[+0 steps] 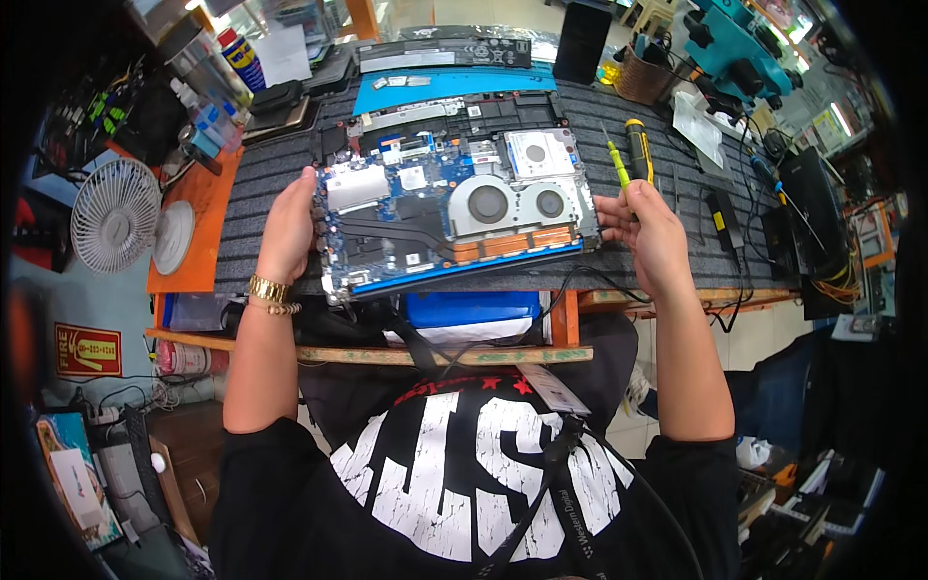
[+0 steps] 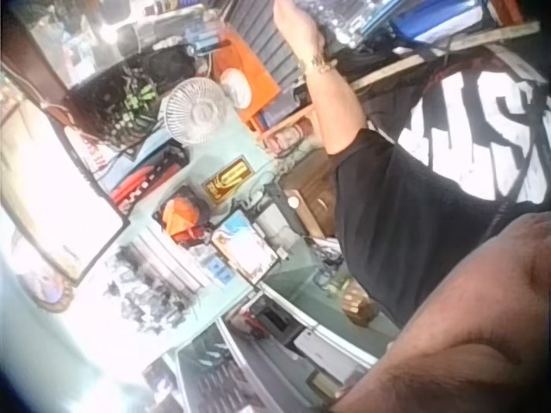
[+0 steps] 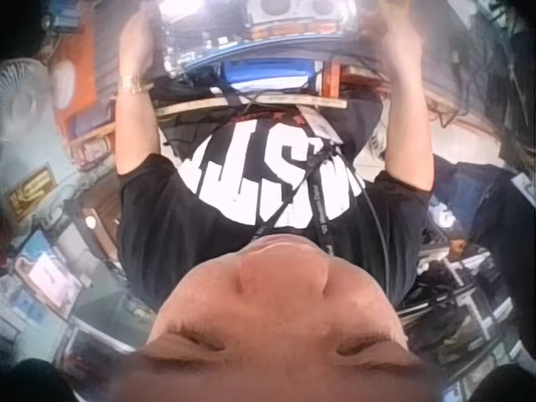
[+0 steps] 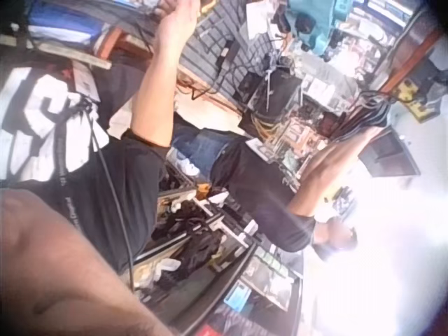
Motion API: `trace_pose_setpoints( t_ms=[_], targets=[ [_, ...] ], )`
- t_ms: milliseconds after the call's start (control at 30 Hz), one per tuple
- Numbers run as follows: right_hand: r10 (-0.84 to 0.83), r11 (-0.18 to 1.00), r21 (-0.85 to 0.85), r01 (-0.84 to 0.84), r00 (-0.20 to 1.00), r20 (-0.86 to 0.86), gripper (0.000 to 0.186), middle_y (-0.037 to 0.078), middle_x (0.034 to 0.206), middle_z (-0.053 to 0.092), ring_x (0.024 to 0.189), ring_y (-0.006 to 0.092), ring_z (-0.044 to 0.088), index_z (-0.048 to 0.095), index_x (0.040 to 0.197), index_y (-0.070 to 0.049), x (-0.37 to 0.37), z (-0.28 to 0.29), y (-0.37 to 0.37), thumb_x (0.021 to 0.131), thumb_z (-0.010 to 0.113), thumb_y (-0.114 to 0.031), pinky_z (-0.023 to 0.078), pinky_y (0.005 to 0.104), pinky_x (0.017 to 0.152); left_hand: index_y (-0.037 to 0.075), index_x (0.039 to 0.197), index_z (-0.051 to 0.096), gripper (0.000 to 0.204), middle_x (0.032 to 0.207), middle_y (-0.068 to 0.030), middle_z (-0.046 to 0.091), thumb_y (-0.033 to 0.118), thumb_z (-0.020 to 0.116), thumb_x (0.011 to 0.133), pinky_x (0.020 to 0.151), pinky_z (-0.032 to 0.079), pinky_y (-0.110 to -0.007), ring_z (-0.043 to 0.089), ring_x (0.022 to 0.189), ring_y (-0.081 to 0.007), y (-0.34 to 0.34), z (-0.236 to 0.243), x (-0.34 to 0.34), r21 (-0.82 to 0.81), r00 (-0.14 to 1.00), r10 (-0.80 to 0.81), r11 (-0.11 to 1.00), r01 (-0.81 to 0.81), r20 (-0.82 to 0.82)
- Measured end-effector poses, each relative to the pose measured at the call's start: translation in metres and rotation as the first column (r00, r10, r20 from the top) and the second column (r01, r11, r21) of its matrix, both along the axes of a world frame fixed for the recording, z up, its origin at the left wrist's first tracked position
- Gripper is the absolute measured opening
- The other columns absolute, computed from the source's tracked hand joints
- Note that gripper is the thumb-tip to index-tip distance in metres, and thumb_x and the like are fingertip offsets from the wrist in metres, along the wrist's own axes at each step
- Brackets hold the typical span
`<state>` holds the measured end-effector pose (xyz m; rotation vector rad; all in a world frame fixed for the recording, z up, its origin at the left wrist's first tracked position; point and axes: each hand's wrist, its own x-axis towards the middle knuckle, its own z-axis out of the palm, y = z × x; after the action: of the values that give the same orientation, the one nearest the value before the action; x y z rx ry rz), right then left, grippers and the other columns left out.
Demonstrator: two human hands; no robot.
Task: The person unscrews and removes components from an open laptop, handling wires and internal parts with a screwdriver and by hand.
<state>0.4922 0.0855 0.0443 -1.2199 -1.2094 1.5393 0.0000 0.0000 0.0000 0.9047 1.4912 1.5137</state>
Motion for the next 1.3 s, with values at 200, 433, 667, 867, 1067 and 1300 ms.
trace_pose_setpoints(
  t_ms=[200, 433, 667, 867, 1067, 1300],
  targets=[
    [-0.085, 0.993, 0.096, 0.063, 0.966, 0.244, 0.025, 0.003, 0.108, 0.075, 0.098, 0.0108, 0.063, 0.064, 0.108, -0.013, -0.018, 0.003, 0.027, 0.122, 0.054, -0.03, 0.05, 0.0292, 0.088, -0.006, 0.099, 0.068, 0.081, 0.072, -0.0165, 0.073, 0.069, 0.045, 0.12, 0.039, 0.05, -0.031, 0.071, 0.05, -0.0229, -0.054, 0.034, 0.012, -0.454, 0.955, -0.192, 0.888, 0.071, -0.225],
    [0.004, 0.959, 0.261, -0.106, 0.931, 0.364, 0.031, 0.003, 0.1, 0.07, 0.098, 0.013, 0.063, 0.064, 0.11, -0.005, -0.029, -0.023, 0.047, 0.123, 0.054, -0.032, 0.051, 0.0315, 0.094, -0.007, 0.1, 0.069, 0.085, 0.064, -0.0182, 0.072, 0.07, 0.04, 0.121, 0.041, 0.041, -0.03, 0.059, 0.041, -0.0172, -0.123, 0.036, 0.025, -0.544, 0.912, -0.333, 0.824, 0.158, -0.239],
    [-0.014, 0.93, 0.325, -0.174, 0.864, 0.503, 0.035, 0.009, 0.106, 0.079, 0.097, 0.0159, 0.066, 0.063, 0.108, -0.003, -0.052, -0.009, 0.04, 0.123, 0.054, -0.033, 0.054, 0.0345, 0.094, -0.004, 0.102, 0.073, 0.081, 0.058, -0.0123, 0.066, 0.068, 0.042, 0.122, 0.044, 0.039, -0.03, 0.052, 0.041, -0.013, -0.16, 0.035, 0.022, -0.571, 0.883, -0.424, 0.783, 0.246, -0.2],
    [-0.004, 0.956, 0.267, -0.122, 0.904, 0.427, 0.035, 0.013, 0.114, 0.084, 0.098, 0.0183, 0.071, 0.066, 0.114, -0.001, -0.051, -0.024, 0.064, 0.122, 0.054, -0.033, 0.058, 0.038, 0.093, 0.0, 0.092, 0.077, 0.065, 0.059, -0.0069, 0.066, 0.056, 0.059, 0.118, 0.048, 0.043, -0.032, 0.057, 0.047, -0.0129, -0.139, 0.071, 0.019, -0.528, 0.678, -0.49, 0.831, 0.174, -0.547],
    [-0.294, 0.835, 0.55, 0.014, 0.856, 0.425, 0.033, 0.013, 0.114, 0.082, 0.097, 0.0182, 0.071, 0.067, 0.117, 0.0, -0.046, -0.028, 0.014, 0.123, 0.053, -0.029, 0.057, 0.0377, 0.09, -0.006, 0.108, 0.08, 0.041, 0.089, -0.0172, 0.078, 0.034, 0.072, 0.113, 0.083, 0.06, -0.042, 0.076, 0.088, -0.0273, -0.029, 0.081, 0.045, -0.114, 0.55, -0.269, 0.947, 0.3, -0.791],
    [-0.171, 0.893, 0.449, -0.017, 0.911, 0.375, 0.028, 0.014, 0.118, 0.078, 0.105, 0.0187, 0.073, 0.069, 0.127, 0.002, -0.053, 0.006, -0.12, 0.124, 0.053, -0.021, 0.057, 0.0367, 0.096, -0.007, 0.11, 0.083, 0.049, 0.102, -0.0311, 0.081, 0.037, 0.063, 0.116, 0.092, 0.062, -0.054, 0.079, 0.1, -0.0472, 0.074, 0.049, 0.074, -0.367, 0.309, -0.427, 0.9, 0.235, -0.85]
  ],
)
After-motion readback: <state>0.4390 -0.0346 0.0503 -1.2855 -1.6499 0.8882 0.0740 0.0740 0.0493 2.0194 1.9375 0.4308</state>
